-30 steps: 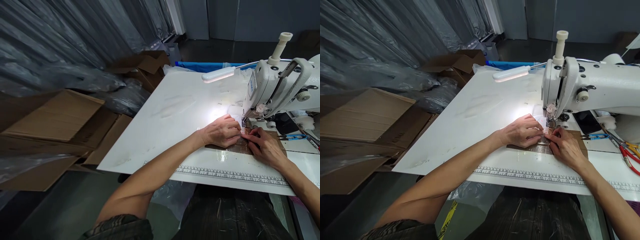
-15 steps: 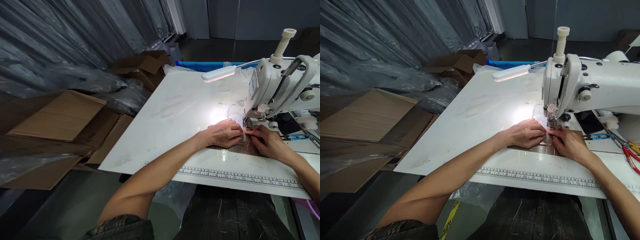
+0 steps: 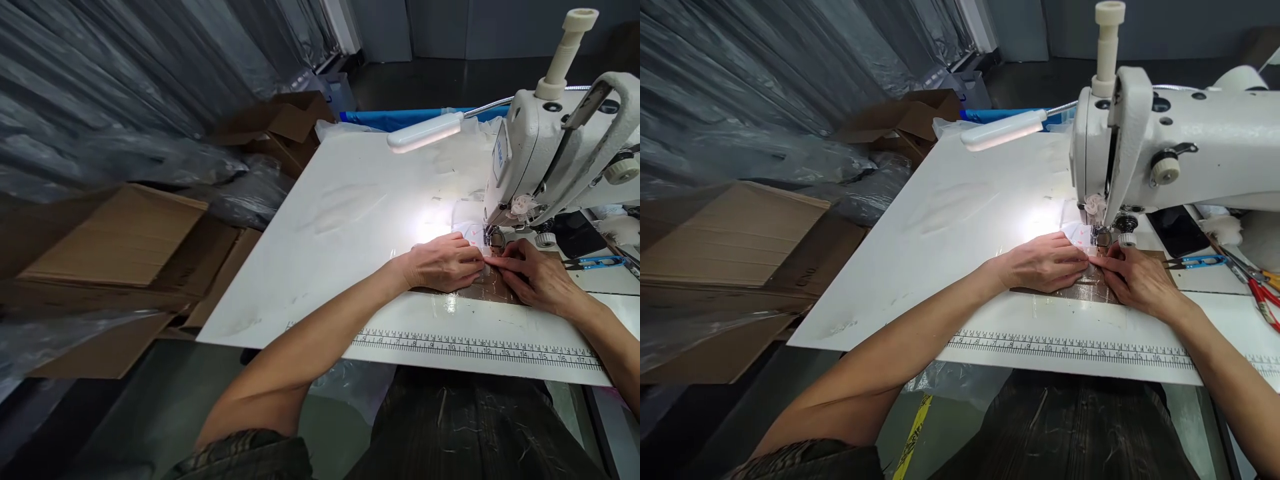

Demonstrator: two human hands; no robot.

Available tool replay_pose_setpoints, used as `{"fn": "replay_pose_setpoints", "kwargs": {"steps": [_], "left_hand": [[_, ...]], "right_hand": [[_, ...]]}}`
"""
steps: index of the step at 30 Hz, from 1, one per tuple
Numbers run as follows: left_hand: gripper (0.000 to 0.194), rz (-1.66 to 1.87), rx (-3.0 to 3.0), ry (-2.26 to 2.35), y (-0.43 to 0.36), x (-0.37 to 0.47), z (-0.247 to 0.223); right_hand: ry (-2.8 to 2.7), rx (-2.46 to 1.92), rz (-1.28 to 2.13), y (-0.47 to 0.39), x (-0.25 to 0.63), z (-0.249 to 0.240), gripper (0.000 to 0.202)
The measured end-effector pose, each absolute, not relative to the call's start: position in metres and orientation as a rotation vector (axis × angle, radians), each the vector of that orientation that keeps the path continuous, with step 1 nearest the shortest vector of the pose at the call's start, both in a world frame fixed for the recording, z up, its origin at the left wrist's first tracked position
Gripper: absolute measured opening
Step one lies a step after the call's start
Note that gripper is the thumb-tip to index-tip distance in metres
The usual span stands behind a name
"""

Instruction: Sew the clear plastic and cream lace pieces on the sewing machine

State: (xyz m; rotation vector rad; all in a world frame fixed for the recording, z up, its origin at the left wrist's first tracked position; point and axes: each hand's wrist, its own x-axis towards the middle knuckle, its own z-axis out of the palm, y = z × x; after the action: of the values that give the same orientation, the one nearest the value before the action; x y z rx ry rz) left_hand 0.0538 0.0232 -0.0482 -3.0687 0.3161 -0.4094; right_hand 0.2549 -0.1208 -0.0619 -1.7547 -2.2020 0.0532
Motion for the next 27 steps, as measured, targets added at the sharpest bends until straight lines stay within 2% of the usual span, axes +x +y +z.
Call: {"fn": "replay_pose_setpoints", "kwargs": {"steps": [13, 27], "left_hand": [[0.032, -0.391, -3.117, 0.247, 0.020, 0.055, -0.048], [0.026, -0.572, -3.113, 0.183, 0.017, 0.056, -0.048]], "right_hand": [[-2.190, -1.733, -0.033, -0.122, 0.251, -0.060, 0.037], [-2.233, -1.774, -0.112, -0.123, 0.243, -0.054, 0.038]]}}
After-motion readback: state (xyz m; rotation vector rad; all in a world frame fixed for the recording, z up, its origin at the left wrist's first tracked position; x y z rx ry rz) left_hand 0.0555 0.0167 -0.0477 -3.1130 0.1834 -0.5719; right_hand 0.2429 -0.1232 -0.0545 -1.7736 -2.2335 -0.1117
